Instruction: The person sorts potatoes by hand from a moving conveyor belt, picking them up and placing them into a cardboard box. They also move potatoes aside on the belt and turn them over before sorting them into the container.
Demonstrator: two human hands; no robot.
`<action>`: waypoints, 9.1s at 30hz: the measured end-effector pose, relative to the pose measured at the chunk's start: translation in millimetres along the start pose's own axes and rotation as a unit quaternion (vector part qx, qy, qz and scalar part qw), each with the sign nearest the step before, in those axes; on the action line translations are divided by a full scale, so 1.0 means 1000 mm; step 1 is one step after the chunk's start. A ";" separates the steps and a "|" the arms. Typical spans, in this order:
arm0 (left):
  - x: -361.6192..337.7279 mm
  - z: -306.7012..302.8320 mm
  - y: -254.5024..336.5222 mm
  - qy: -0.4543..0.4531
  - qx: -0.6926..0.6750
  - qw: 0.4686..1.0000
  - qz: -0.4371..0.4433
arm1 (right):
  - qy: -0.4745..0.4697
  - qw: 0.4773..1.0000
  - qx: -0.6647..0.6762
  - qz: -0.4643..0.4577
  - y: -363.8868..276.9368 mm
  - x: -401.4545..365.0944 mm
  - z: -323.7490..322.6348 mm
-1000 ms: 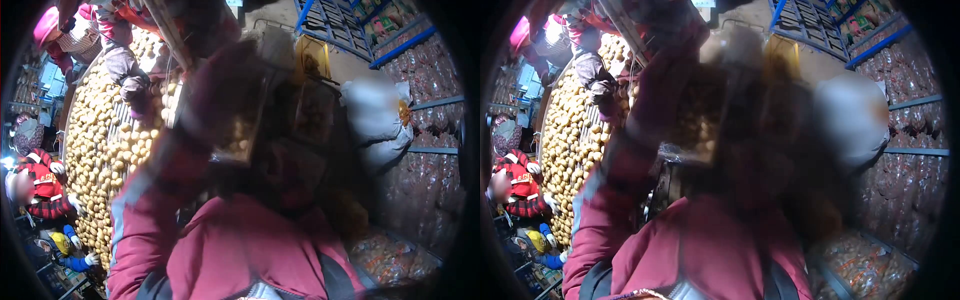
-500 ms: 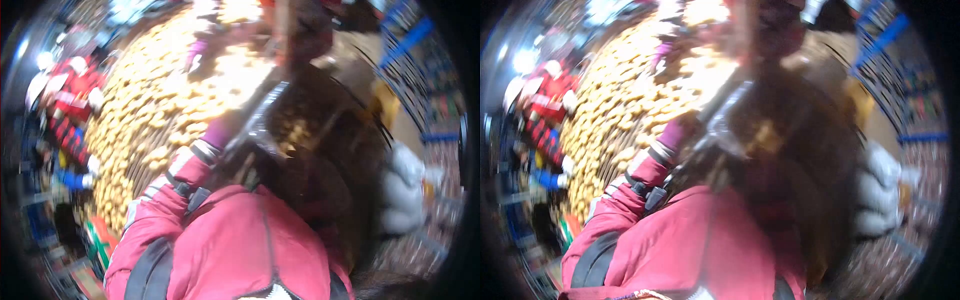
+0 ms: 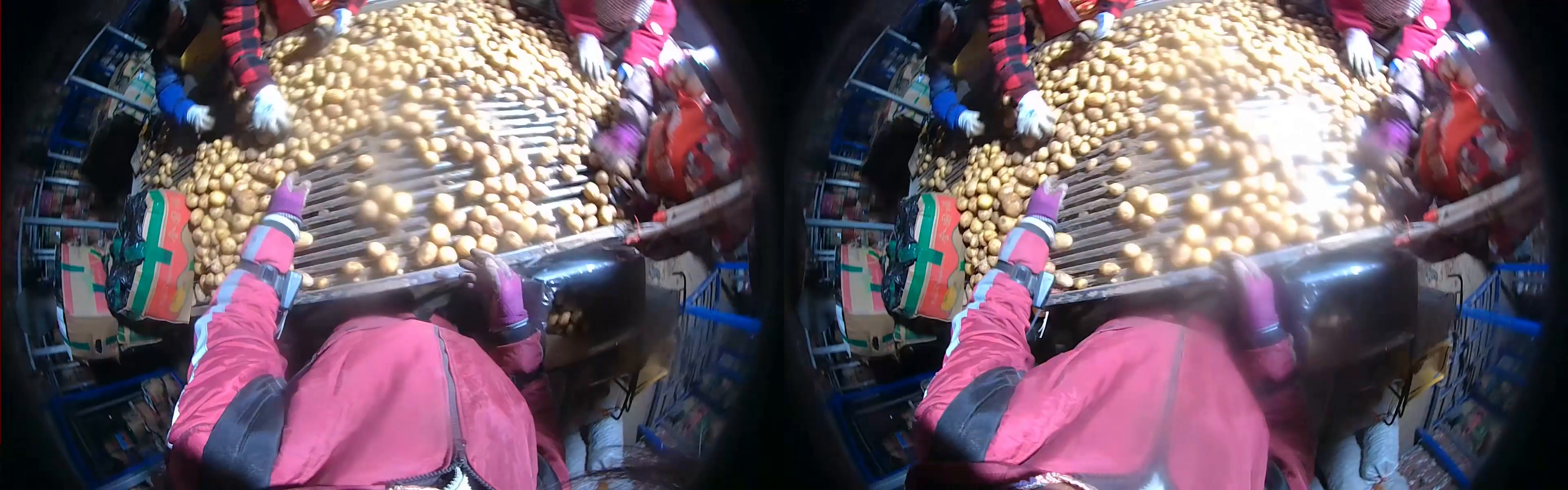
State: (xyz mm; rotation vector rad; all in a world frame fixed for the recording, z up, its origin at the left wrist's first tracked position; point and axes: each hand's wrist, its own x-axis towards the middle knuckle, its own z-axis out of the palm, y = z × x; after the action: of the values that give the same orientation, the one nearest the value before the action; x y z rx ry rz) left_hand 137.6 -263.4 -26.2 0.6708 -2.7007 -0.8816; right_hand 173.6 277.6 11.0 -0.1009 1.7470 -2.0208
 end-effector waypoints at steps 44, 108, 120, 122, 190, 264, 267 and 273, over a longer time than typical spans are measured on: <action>0.071 0.066 0.102 -0.214 -0.053 0.944 0.245 | -0.029 0.979 0.127 0.154 -0.025 0.121 0.128; 0.109 0.162 0.176 -0.158 -0.001 0.891 0.426 | -0.034 0.980 0.080 0.181 -0.033 0.144 0.109; 0.254 0.169 0.137 -0.181 0.336 0.862 0.333 | -0.031 0.976 0.111 0.183 -0.029 0.128 0.099; 0.252 0.160 0.151 -0.201 0.355 0.867 0.287 | -0.038 0.975 0.131 0.175 -0.033 0.124 0.097; 0.097 0.106 0.193 -0.328 -0.074 0.769 0.544 | 0.041 0.904 0.329 0.268 -0.066 0.175 0.126; 0.298 0.171 0.181 -0.180 0.213 0.906 0.319 | 0.022 0.932 0.273 0.237 -0.007 0.111 0.086; 0.314 0.190 0.140 -0.209 0.198 0.862 0.418 | 0.026 0.932 0.278 0.231 -0.009 0.109 0.085; 0.301 0.195 0.185 -0.262 0.285 0.871 0.304 | 0.080 0.942 0.210 0.249 0.012 0.100 0.083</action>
State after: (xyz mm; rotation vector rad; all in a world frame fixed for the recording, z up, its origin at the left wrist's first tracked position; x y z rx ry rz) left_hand -256.2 -179.5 -49.1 -0.4335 -3.3487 -0.0850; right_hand 117.2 161.5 -8.3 0.5956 1.2176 -1.9902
